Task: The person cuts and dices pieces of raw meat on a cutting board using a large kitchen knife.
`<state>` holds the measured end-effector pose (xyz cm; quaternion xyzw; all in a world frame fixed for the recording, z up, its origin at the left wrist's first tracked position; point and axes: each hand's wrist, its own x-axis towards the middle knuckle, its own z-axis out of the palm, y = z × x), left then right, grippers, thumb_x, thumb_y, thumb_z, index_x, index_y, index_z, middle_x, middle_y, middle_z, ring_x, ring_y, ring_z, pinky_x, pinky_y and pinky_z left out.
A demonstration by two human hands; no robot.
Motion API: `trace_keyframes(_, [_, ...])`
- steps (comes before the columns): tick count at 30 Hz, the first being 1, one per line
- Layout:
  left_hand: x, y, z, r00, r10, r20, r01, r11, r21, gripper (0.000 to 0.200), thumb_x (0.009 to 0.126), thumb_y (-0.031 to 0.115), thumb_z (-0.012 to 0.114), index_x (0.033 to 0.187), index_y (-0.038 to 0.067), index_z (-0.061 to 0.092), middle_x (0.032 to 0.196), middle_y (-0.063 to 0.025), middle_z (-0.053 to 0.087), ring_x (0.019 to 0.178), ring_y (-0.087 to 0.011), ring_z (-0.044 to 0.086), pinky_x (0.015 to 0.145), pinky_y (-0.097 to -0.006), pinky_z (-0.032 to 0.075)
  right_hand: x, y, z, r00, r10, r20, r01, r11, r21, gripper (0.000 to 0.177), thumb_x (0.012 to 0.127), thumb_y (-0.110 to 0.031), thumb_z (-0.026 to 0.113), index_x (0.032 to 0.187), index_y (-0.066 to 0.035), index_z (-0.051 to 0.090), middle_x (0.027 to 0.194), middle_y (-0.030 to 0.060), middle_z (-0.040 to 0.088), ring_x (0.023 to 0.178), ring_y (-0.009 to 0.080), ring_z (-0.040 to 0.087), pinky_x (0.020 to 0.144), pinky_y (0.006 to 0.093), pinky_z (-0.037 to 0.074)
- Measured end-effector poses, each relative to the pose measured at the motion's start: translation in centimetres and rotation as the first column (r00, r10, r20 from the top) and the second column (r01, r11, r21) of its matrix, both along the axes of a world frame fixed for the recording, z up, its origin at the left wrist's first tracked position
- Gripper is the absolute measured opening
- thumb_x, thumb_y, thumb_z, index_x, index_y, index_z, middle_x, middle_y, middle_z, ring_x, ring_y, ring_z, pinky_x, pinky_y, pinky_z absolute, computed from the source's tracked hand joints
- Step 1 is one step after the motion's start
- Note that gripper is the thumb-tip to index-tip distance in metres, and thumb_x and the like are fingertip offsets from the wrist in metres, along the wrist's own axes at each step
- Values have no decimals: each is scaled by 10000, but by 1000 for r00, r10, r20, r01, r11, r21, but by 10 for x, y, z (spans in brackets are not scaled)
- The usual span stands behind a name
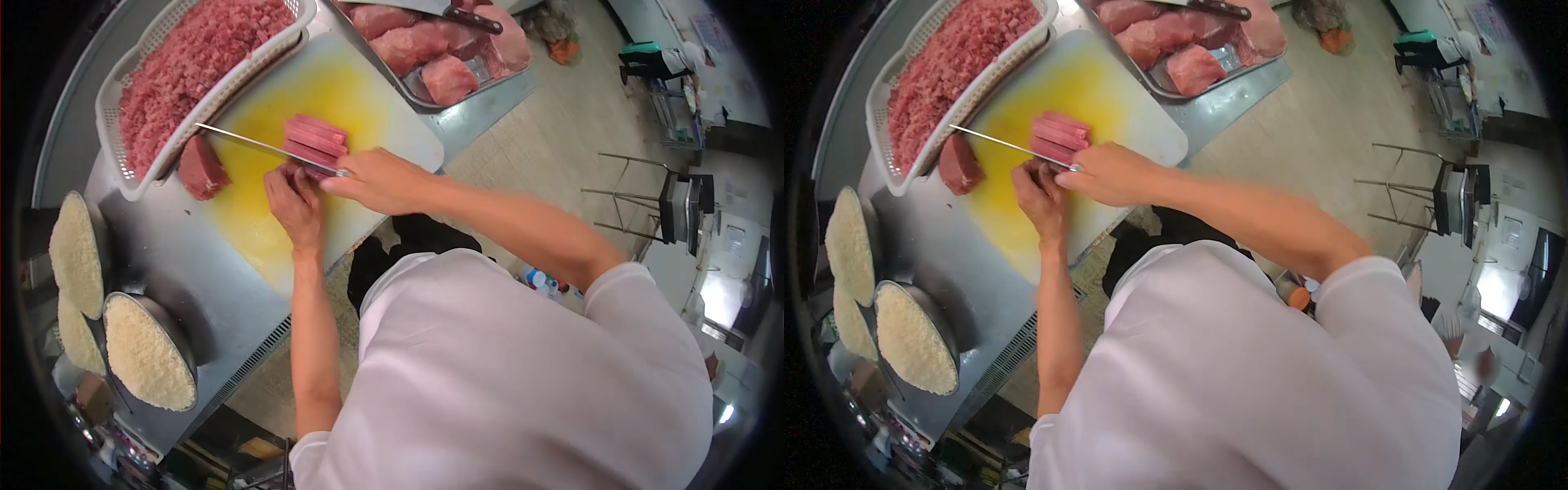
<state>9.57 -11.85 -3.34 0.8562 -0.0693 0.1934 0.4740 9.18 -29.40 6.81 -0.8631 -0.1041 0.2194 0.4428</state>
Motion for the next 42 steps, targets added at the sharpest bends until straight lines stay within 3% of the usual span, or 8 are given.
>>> trace_keyframes(6, [3, -32, -9, 954, 253, -160, -278, 946, -165, 357, 957, 115, 666, 1228, -62, 515, 1139, -221, 560, 1037, -380, 564, 871, -435, 483, -53, -87, 8, 963, -254, 88, 261, 962, -77, 384, 988, -369, 658, 1039, 9, 614, 713, 196, 644, 603, 331, 595, 622, 442, 478])
trace_keyframes(12, [40, -93, 34, 711, 543, -447, -471, 839, 271, 787, 832, 385, 797, 1398, -23, 433, 1363, -227, 514, 1250, -430, 479, 1021, -603, 369, -73, -105, -27, 903, -429, 18, 429, 902, -38, 485, 969, -420, 663, 1132, 36, 635, 749, 187, 704, 691, 380, 685, 664, 482, 526])
trace_keyframes(18, [53, -89, 20, 845, 456, -278, -189, 742, 643, 823, 783, 343, 796, 1443, 17, 426, 1443, -205, 497, 1337, -408, 441, 1044, -575, 382, -54, -131, -11, 869, -401, -291, 447, 888, 109, 510, 990, -425, 634, 1235, 22, 655, 771, 161, 718, 759, 335, 710, 714, 474, 547])
trace_keyframes(23, [50, -40, 45, 867, -395, -302, 491, 577, 653, 965, 756, 326, 805, 1541, 9, 343, 1484, -231, 470, 1365, -419, 421, 1074, -518, 392, -32, -149, -8, 865, -266, -426, 347, 929, 124, 540, 999, -449, 636, 1256, 26, 641, 710, 112, 635, 634, 203, 634, 593, 376, 505])
trace_keyframes(26, [28, -36, 34, 972, -123, -201, 221, 775, 592, 1012, 769, 313, 802, 1579, -6, 286, 1480, -257, 462, 1351, -432, 424, 1087, -540, 371, -29, -132, -35, 973, -230, -1, 230, 973, 27, 518, 997, -444, 636, 1211, 27, 659, 781, 182, 685, 745, 311, 681, 714, 429, 529])
trace_keyframes(28, [6, -49, 28, 984, -18, -178, 122, 799, 589, 1013, 775, 312, 801, 1581, -11, 279, 1473, -263, 461, 1343, -435, 426, 1091, -541, 361, -37, -119, -32, 995, -90, -38, 92, 994, 62, 553, 997, -516, 588, 1090, 21, 685, 897, 246, 720, 884, 442, 694, 776, 508, 531])
trace_keyframes(37, [-9, -48, 31, 987, -58, -153, 141, 774, 617, 962, 833, 342, 780, 1558, -49, 284, 1465, -251, 457, 1306, -438, 434, 1097, -528, 337, -31, -139, 20, 994, -89, -70, 89, 996, 3, 458, 1019, -405, 591, 1088, 36, 694, 837, 230, 696, 780, 401, 666, 711, 474, 498])
trace_keyframes(42, [6, -67, 24, 973, 209, -100, -168, 935, 311, 405, 946, 216, 638, 1276, -4, 556, 1216, -201, 581, 1118, -402, 532, 969, -505, 397, -42, -143, 67, 988, -63, -143, 60, 998, -19, 473, 1039, -385, 570, 1181, 56, 668, 753, 192, 646, 701, 299, 613, 694, 418, 482])
